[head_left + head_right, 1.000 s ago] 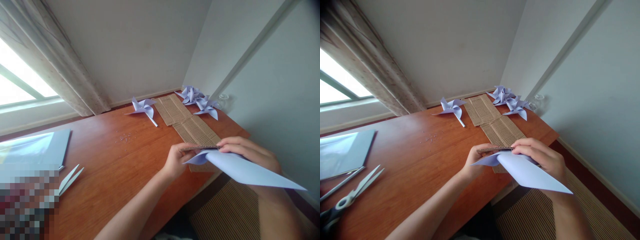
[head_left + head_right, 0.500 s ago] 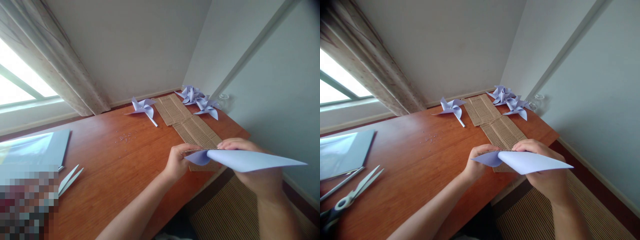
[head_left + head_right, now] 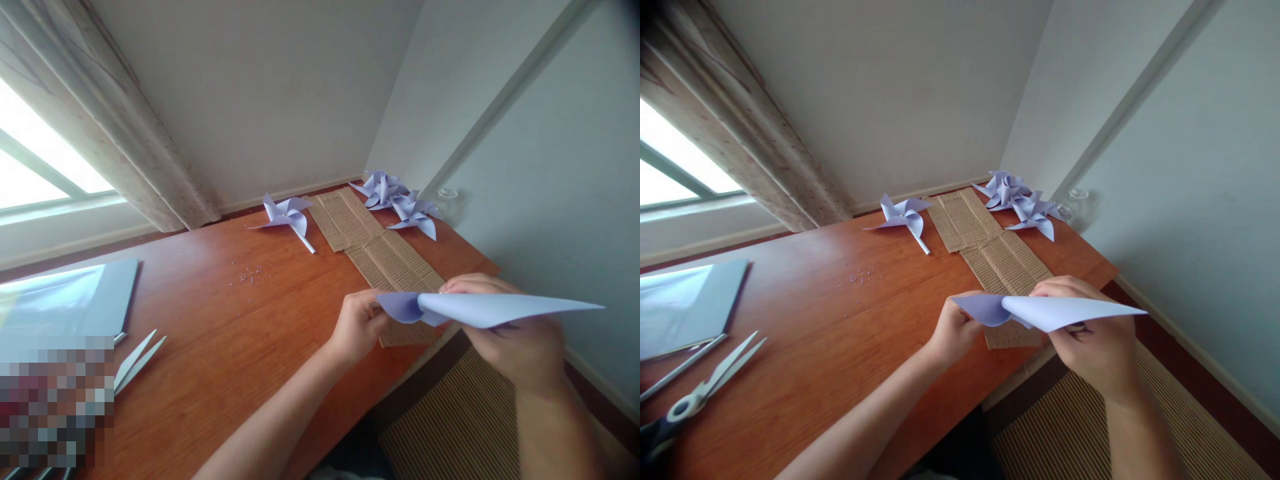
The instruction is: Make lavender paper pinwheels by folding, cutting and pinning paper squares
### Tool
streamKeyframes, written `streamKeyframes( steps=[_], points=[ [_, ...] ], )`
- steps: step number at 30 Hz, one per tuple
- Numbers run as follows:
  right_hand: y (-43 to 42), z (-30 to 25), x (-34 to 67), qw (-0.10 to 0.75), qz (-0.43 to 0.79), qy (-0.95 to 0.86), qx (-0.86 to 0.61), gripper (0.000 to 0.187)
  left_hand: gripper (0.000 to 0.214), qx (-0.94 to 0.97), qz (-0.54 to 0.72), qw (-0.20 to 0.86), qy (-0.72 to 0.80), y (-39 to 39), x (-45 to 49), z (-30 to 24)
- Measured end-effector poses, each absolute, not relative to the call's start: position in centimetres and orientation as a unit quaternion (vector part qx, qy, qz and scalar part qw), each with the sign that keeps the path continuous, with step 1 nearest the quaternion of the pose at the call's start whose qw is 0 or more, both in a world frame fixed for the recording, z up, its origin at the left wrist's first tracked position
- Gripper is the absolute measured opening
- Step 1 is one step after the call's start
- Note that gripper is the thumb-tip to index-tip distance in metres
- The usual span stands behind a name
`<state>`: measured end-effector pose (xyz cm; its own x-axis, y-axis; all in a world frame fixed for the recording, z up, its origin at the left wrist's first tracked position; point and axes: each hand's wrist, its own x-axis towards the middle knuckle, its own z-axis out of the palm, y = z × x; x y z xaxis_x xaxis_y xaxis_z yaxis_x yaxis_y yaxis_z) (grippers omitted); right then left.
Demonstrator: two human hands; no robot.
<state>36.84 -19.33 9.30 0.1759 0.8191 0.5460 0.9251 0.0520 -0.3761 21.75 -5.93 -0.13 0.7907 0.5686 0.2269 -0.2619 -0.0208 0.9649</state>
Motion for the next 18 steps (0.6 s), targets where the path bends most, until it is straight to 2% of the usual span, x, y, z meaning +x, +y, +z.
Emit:
streamKeyframes(
  steps=[3,8,12,14,16,18],
  points=[
    [-18.8,9.1,37.6,0.361,-0.061,-0.598,-0.713,0.014,0.02,0.624,0.238,0.735,0.117,-6.0,21.8,-0.3],
    [-17.0,7.8,40.4,0.351,0.013,-0.526,-0.774,0.047,0.028,0.513,0.177,0.833,0.109,-5.5,21.7,0.1],
    [-16.3,6.8,42.6,0.405,0.065,-0.502,-0.762,0.066,0.022,0.434,0.19,0.864,0.171,-5.2,22.0,0.0],
    [-16.9,6.5,42.7,0.443,0.015,-0.449,-0.776,0.067,0.021,0.406,0.209,0.863,0.216,-5.3,22.2,-0.4],
    [-17.9,5.9,41.8,0.456,-0.055,-0.392,-0.797,0.058,0.023,0.384,0.225,0.862,0.244,-5.4,22.4,-0.7],
    [-18.9,5.0,40.0,0.399,-0.111,-0.388,-0.823,0.048,0.026,0.357,0.237,0.865,0.261,-5.6,22.6,-0.8]
  ],
)
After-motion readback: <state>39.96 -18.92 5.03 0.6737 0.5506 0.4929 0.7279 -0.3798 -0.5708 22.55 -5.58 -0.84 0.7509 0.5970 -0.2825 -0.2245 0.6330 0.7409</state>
